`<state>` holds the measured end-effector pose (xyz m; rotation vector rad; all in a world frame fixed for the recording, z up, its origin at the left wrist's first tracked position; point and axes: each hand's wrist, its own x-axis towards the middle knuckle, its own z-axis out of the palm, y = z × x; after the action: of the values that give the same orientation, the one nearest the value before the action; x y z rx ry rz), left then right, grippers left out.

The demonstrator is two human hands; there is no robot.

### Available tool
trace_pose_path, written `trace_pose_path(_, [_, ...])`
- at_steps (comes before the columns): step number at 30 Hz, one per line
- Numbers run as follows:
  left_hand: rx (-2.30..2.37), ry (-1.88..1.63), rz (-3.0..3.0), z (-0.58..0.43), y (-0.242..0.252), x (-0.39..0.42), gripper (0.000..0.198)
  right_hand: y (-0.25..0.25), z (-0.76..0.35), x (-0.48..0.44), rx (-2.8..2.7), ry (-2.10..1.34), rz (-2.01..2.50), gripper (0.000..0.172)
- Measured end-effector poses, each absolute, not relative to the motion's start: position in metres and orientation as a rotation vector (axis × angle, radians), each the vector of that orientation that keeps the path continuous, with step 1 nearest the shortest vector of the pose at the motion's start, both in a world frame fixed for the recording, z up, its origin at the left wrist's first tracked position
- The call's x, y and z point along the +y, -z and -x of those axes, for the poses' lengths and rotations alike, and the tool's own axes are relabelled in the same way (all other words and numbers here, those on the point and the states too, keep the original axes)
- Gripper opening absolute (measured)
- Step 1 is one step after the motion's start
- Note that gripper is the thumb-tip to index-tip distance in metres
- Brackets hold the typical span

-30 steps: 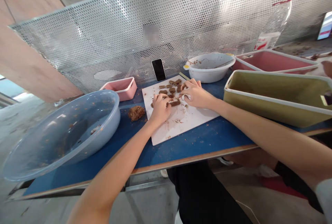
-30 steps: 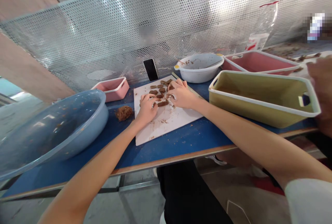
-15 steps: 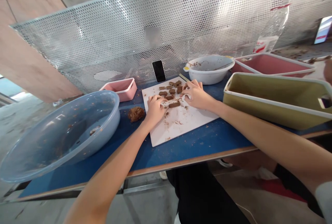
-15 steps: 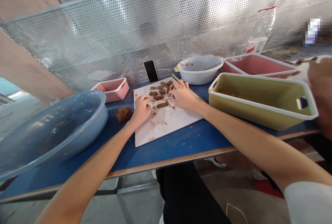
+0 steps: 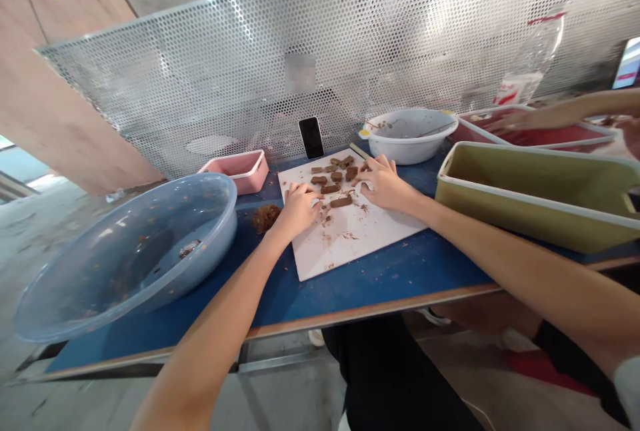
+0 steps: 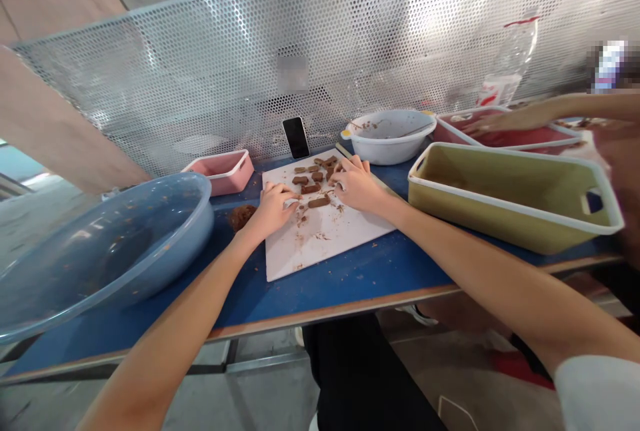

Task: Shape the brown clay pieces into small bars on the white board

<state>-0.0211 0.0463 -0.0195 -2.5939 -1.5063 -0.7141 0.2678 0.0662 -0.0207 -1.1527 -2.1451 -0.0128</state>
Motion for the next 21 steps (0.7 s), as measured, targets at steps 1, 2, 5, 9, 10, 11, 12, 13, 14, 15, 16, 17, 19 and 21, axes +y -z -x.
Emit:
trace_pose_path(1, [-1.501,0.701,2.605,0.021,0.019,0.046,0.019,0.021,-0.268,0.066,-2.149,0.015,1.147,0.028])
trace_pose_path(2, [-1.500,0.693,2.609,0.021,0.019,0.046,0.020,0.021,-0.267,0.066,-2.156,0.018,1.137,0.028])
trace_pose_path(5, [-1.513,0.685,2.594,0.019,0.021,0.045,0.022,0.020,-0.266,0.064,-2.207,0.031,1.091,0.027])
trace_pose_path(9, [-1.530,0.698,2.580,0.015,0.021,0.042,0.023,0.019,-0.263,0.059,-2.269,0.064,1.071,0.027])
trace_pose_path(10, [-1.522,0.697,2.584,0.013,0.020,0.041,0.024,0.018,-0.262,0.058,-2.278,0.070,1.075,0.027])
trace_pose_path(11, [-1.507,0.687,2.590,0.011,0.020,0.040,0.026,0.018,-0.261,0.056,-2.284,0.074,1.079,0.027])
trace_pose_path(12, [-1.489,0.670,2.596,0.008,0.019,0.040,0.028,0.018,-0.260,0.056,-2.285,0.079,1.085,0.027])
trace_pose_path(13, [-1.470,0.645,2.604,0.005,0.019,0.040,0.030,0.018,-0.260,0.055,-2.279,0.085,1.090,0.027])
trace_pose_path(14, [-1.458,0.616,2.615,0.001,0.019,0.041,0.031,0.018,-0.259,0.055,-2.268,0.093,1.095,0.027])
trace_pose_path(15, [-1.460,0.594,2.625,-0.003,0.019,0.042,0.032,0.019,-0.259,0.055,-2.255,0.101,1.098,0.027])
trace_pose_path(16, [-1.471,0.578,2.637,-0.007,0.020,0.043,0.033,0.019,-0.258,0.056,-2.242,0.108,1.098,0.026])
trace_pose_path(17, [-1.493,0.571,2.649,-0.011,0.020,0.045,0.033,0.020,-0.258,0.056,-2.232,0.112,1.097,0.026])
trace_pose_path(19, [-1.558,0.585,2.659,-0.016,0.023,0.050,0.033,0.020,-0.258,0.057,-2.223,0.110,1.093,0.025])
trace_pose_path(21, [-1.617,0.617,2.655,-0.018,0.025,0.054,0.033,0.020,-0.259,0.058,-2.221,0.097,1.091,0.025])
